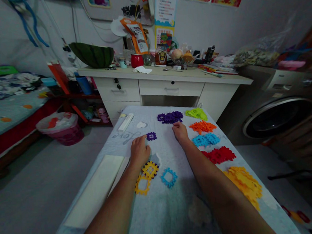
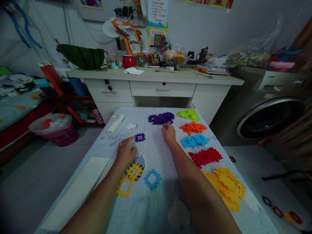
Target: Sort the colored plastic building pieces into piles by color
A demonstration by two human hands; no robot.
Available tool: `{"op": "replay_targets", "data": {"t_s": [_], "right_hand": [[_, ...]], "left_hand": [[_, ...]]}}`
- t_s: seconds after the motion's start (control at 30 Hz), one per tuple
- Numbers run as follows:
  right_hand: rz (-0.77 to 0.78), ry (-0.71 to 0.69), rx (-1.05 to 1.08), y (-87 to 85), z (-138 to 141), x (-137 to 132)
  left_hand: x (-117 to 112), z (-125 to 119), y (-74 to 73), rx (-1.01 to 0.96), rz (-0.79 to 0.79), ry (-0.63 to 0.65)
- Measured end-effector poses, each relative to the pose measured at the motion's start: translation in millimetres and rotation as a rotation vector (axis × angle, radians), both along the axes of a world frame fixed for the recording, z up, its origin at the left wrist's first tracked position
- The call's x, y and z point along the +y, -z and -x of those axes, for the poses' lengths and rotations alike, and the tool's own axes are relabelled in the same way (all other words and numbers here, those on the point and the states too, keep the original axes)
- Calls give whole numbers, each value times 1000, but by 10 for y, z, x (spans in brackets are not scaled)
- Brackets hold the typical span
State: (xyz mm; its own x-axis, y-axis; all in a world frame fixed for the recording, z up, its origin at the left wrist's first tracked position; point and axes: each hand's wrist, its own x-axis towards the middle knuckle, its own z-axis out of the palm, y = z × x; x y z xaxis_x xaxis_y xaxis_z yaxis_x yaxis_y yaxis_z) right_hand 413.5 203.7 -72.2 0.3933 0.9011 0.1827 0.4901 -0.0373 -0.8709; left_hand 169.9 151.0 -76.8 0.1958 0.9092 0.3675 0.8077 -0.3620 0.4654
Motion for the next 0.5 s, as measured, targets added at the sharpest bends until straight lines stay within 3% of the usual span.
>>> {"op": "replay_targets", "data": {"t_s": [0.23, 0.37, 0.5], "right_hand": [[56, -410, -419, -87, 501, -256], [118, -540, -578, -141, 633, -353], [92, -582, -591, -152, 609, -359]], "left_hand": [[-56, -24, -25, 14, 44, -14], [-77, -29, -45, 14, 82, 6], [-79, -19, -55, 23, 117, 35]]}}
